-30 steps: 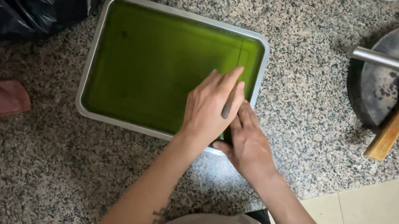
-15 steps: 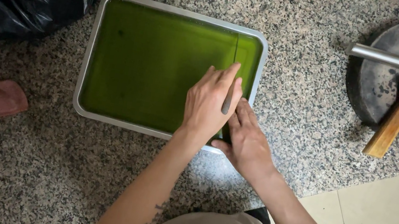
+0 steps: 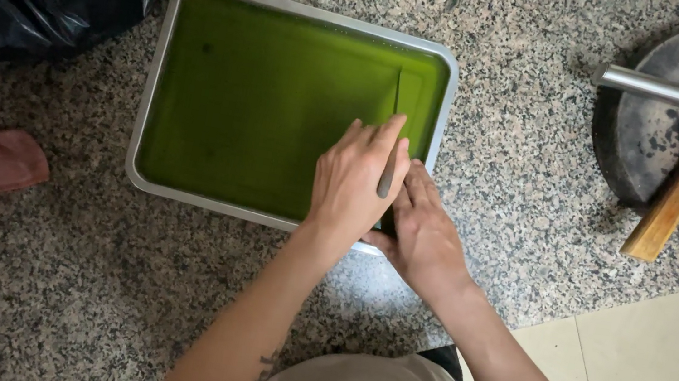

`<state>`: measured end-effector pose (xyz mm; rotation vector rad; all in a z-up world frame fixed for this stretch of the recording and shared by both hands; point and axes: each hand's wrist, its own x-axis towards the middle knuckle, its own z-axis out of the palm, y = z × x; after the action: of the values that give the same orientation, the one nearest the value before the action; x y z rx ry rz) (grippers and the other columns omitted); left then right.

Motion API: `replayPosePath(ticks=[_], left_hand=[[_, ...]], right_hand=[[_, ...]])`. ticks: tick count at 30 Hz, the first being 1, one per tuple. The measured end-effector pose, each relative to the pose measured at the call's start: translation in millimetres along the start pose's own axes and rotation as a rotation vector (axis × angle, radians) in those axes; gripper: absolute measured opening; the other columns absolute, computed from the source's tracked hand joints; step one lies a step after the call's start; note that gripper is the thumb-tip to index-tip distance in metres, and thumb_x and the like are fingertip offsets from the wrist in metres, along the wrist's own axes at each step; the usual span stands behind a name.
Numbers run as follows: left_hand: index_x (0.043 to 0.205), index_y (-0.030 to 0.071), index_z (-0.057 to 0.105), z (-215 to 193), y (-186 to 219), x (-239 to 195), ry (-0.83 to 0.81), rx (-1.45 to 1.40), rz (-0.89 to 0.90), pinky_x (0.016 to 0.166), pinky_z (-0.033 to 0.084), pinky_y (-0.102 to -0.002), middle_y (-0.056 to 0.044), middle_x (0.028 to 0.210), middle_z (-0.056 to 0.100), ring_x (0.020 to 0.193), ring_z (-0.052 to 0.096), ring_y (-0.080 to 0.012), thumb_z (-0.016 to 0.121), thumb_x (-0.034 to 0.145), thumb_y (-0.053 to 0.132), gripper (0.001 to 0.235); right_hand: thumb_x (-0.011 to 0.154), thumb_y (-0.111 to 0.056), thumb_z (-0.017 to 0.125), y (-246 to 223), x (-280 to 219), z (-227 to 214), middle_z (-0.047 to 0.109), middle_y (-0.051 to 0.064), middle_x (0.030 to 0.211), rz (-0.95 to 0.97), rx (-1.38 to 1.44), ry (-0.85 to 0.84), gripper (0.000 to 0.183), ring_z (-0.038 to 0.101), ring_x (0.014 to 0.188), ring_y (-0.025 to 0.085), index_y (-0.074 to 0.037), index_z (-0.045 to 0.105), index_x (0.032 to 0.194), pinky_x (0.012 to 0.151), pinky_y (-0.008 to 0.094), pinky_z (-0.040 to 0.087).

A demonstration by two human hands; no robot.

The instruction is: Slice the green jelly in the metal tray into sections using a small knife.

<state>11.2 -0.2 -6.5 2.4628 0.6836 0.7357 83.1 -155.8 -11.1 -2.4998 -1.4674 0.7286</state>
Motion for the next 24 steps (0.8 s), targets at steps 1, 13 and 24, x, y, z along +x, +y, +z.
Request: replayPosePath(ticks=[1,13,24], left_hand=[[0.155,0.012,0.083,-4,2,-3,-0.001,0.001,0.0,0.107,0.072,-0.063,-0.018,0.111,0.089,0.118,0.089,-0.0506,0.068,0.125,0.035,0.041],[0.149,0.011,0.086,-35,20,-46,0.002,0.021,-0.012,0.103,0.074,-0.059,-0.015,0.101,0.087,0.11,0.089,-0.0471,0.07,0.122,0.031,0.038],[0.143,0.006,0.089,-72,45,-80,-0.026,-0.034,-0.019,0.109,0.072,-0.057,-0.017,0.101,0.09,0.102,0.091,-0.043,0.072,0.121,0.03,0.037]], right_hand=[[0.094,-0.056,0.102,1,0,1,0.047,0.022,0.191,-0.001,0.001,0.0,0.12,0.03,0.187,0.044,-0.002,0.048,0.186,0.148,0.055,0.04],[0.092,-0.038,0.099,10,1,10,0.038,0.022,0.197,-0.067,-0.05,0.048,0.119,0.03,0.186,0.043,0.004,0.043,0.188,0.151,0.05,0.036],[0.092,-0.019,0.088,11,0,6,0.045,0.028,0.193,-0.099,-0.032,0.089,0.103,0.037,0.183,0.045,0.008,0.049,0.184,0.151,0.05,0.036]])
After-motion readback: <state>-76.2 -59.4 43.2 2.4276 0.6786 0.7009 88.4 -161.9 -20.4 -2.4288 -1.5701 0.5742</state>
